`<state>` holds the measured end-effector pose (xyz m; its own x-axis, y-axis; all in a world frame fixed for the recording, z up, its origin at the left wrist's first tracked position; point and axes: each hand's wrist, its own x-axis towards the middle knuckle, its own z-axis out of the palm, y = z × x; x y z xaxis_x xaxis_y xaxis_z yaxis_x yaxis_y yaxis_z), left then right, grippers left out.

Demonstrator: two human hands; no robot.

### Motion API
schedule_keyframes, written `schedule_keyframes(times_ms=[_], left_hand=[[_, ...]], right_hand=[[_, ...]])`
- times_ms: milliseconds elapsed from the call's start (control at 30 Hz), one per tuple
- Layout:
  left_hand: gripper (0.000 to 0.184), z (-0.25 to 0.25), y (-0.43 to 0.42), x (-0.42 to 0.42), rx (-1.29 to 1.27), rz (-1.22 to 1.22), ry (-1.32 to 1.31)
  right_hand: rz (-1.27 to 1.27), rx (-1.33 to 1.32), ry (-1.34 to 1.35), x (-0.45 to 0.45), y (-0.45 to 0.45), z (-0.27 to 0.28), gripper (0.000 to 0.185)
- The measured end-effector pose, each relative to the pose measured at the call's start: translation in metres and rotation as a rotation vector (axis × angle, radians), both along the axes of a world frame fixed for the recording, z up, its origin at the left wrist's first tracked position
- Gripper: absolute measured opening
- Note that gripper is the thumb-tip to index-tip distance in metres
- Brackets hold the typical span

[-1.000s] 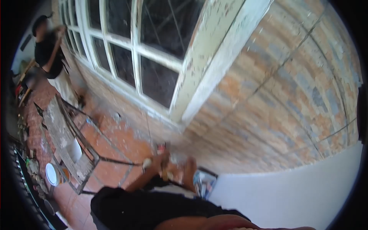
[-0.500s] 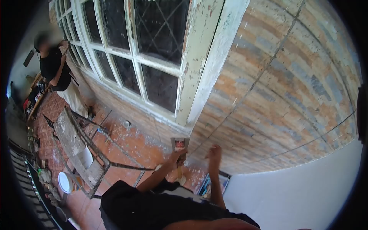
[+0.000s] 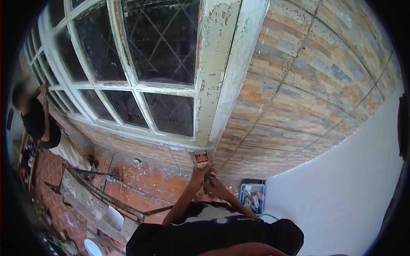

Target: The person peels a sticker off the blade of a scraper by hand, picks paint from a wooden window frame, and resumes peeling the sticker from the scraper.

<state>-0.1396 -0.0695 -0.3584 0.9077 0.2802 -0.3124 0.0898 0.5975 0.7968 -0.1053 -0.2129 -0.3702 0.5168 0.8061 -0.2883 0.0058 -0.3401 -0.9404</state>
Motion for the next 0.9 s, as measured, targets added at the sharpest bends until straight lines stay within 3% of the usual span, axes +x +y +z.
schedule_keyframes(times_ms=[100,167,267,400,467,567,667,800,900], left_hand=[[0.03,0.017,0.019,0.004,0.045,-0.066,-0.197],[0.031,0.035,0.042,-0.002,0.223,-0.196,-0.27],[0.041,0.014,0.072,-0.008,0.445,-0.39,-0.235],[0.039,-0.006,0.102,-0.017,0.363,-0.586,-0.113],[0.048,0.005,0.11,-0.009,0.43,-0.654,-0.195],[0.067,0.043,0.123,0.011,0.551,-0.635,-0.28],[0.071,0.088,0.132,0.03,0.437,-0.531,-0.416],[0.072,0.162,0.125,0.042,0.333,-0.473,-0.702],[0.071,0.213,0.111,0.057,0.294,-0.391,-0.82]], right_hand=[[-0.228,0.246,0.188,-0.005,0.024,0.009,0.021],[-0.312,0.251,0.102,-0.014,0.033,0.034,0.022],[-0.484,0.179,-0.174,-0.009,0.034,0.049,0.025],[-0.587,-0.015,-0.226,0.005,0.018,0.095,0.031],[-0.663,0.075,-0.215,0.002,0.019,0.127,0.033],[-0.645,0.205,-0.01,0.005,0.019,0.172,0.035],[-0.572,0.398,-0.098,0.002,0.021,0.219,0.032],[-0.541,0.44,-0.898,0.037,0.023,0.255,0.02],[-0.631,0.289,-0.843,0.053,0.024,0.291,0.018]])
